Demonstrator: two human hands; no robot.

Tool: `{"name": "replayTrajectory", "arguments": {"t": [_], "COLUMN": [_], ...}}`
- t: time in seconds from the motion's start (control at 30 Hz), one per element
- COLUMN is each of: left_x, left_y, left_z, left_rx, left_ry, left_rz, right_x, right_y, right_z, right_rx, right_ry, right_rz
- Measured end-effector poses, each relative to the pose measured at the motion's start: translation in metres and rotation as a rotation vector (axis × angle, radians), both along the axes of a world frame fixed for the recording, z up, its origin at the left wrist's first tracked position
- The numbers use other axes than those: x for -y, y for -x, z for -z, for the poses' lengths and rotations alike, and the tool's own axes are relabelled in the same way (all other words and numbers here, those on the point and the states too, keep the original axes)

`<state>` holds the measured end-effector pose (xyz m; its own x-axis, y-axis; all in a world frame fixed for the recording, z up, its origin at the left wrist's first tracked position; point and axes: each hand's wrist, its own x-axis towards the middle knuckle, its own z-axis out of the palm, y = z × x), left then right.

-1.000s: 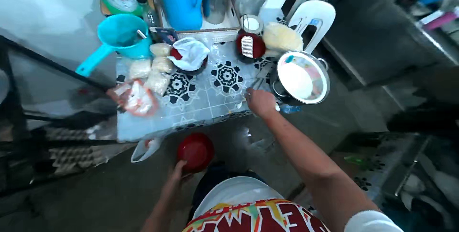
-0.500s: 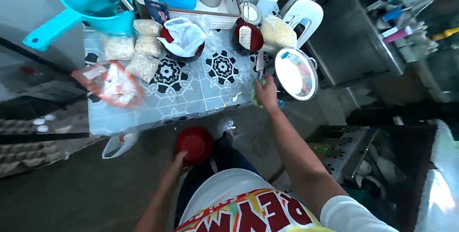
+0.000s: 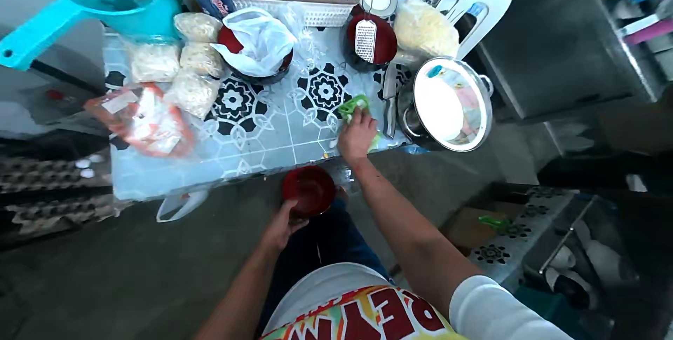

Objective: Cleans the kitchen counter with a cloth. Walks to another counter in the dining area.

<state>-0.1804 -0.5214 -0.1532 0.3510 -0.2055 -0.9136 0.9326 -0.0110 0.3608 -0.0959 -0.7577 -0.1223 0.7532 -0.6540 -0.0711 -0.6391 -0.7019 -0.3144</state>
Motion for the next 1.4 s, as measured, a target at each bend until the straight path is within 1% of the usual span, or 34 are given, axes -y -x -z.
{"name": "replayTrajectory", "arguments": {"t": [0.1, 0.13, 0.17, 0.2, 0.23, 0.27, 0.3, 0.33, 0.37, 0.43, 0.5, 0.6, 0.7, 0.83, 0.9, 1.0, 1.07, 1.13, 1.2, 1.23, 1.27, 1.33, 1.37, 1.4], "left_x": [0.009, 0.011, 0.013, 0.014, 0.013, 0.012, 0.011, 0.01, 0.008, 0.005, 0.001, -0.004, -0.007, -0.009, -0.008, -0.007, -0.006, -0.004, -0.003, -0.002, -0.003, -0.004, -0.003, -0.003], "left_y": [-0.001, -0.001, -0.001, -0.002, -0.002, -0.002, -0.002, -0.001, 0.0, 0.003, 0.007, 0.011, 0.012, 0.012, 0.01, 0.009, 0.008, 0.008, 0.009, 0.01, 0.009, 0.007, 0.006, 0.005], "left_z": [-0.001, 0.0, -0.001, -0.003, -0.006, -0.007, -0.007, -0.006, -0.003, 0.001, 0.005, 0.007, 0.006, 0.013, 0.012, 0.008, 0.008, 0.008, 0.007, 0.006, 0.005, 0.003, 0.002, 0.002], "left_rx": [-0.004, -0.007, -0.005, -0.002, -0.002, -0.007, -0.012, -0.017, -0.026, -0.029, -0.02, -0.028, -0.031, -0.029, -0.03, -0.021, -0.017, -0.014, -0.01, -0.003, 0.003, 0.004, 0.002, -0.003], "left_ry": [0.009, 0.01, 0.012, 0.015, 0.016, 0.017, 0.012, 0.007, 0.001, -0.013, -0.028, -0.057, -0.082, -0.06, -0.045, -0.026, -0.018, -0.016, -0.004, 0.007, 0.023, 0.051, 0.054, 0.056], "left_rz": [-0.026, -0.03, -0.03, -0.024, -0.013, -0.006, -0.008, -0.017, -0.034, -0.071, -0.115, -0.173, -0.203, -0.234, -0.22, -0.191, -0.188, -0.193, -0.189, -0.182, -0.177, -0.171, -0.175, -0.182], "right_x": [-0.031, -0.037, -0.038, -0.032, -0.022, -0.008, 0.009, 0.026, 0.042, 0.059, 0.056, 0.041, 0.022, -0.004, -0.012, -0.011, -0.008, -0.009, -0.009, -0.006, 0.0, 0.019, 0.031, 0.045], "right_y": [-0.014, -0.019, -0.023, -0.027, -0.028, -0.027, -0.027, -0.028, -0.029, -0.036, -0.046, -0.07, -0.095, -0.118, -0.125, -0.121, -0.107, -0.09, -0.077, -0.073, -0.068, -0.056, -0.047, -0.037], "right_z": [0.007, 0.004, -0.005, -0.017, -0.031, -0.042, -0.049, -0.049, -0.047, -0.034, -0.017, -0.006, -0.003, 0.003, 0.002, 0.004, 0.006, 0.006, 0.007, 0.006, -0.003, -0.031, -0.04, -0.044], "right_rx": [0.103, 0.149, 0.187, 0.214, 0.259, 0.305, 0.351, 0.376, 0.348, 0.176, 0.053, 0.02, 0.036, 0.108, 0.134, 0.199, 0.247, 0.239, 0.237, 0.249, 0.251, 0.244, 0.281, 0.318], "right_ry": [-0.058, -0.117, -0.221, -0.349, -0.465, -0.523, -0.496, -0.41, -0.317, -0.2, -0.103, -0.024, -0.021, -0.051, -0.109, -0.197, -0.282, -0.385, -0.507, -0.578, -0.672, -0.83, -0.848, -0.805], "right_rz": [-0.167, -0.214, -0.249, -0.255, -0.219, -0.156, -0.084, -0.012, 0.053, 0.136, 0.125, 0.065, -0.038, -0.257, -0.379, -0.603, -0.781, -0.957, -1.062, -1.067, -1.026, -0.847, -0.742, -0.645]}}
